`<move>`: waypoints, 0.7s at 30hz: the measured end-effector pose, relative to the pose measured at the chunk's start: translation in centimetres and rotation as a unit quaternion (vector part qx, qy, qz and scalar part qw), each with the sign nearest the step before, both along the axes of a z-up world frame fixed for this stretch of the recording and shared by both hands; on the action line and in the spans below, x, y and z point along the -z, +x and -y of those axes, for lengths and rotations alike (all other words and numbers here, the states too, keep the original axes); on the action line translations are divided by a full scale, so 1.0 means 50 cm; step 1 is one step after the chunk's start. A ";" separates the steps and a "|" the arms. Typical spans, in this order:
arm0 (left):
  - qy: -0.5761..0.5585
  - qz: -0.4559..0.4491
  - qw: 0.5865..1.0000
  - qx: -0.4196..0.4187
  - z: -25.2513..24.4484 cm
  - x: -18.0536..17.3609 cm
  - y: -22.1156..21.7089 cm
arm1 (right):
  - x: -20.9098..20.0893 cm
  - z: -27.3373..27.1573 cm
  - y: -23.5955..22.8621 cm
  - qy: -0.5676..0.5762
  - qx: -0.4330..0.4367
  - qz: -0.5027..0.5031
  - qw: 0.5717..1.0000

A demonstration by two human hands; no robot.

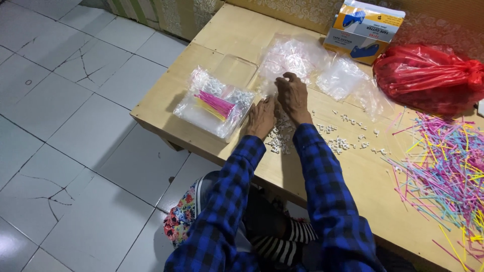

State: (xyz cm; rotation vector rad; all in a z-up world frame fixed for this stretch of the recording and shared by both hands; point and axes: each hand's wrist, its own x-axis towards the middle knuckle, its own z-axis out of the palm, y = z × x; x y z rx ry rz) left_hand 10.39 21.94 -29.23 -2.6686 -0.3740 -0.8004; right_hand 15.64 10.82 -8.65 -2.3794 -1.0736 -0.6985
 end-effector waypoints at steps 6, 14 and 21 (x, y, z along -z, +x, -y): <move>-0.313 -0.111 0.942 0.046 -0.006 -0.007 -0.004 | -0.055 0.065 -0.013 0.165 -0.052 -0.062 0.983; -0.423 0.057 0.890 0.161 0.079 -0.367 -0.144 | -0.198 0.206 -0.131 0.392 -0.179 -0.415 0.801; -0.863 0.128 0.406 0.274 0.185 -0.489 -0.174 | -0.196 0.313 -0.169 0.448 -0.210 -0.519 0.697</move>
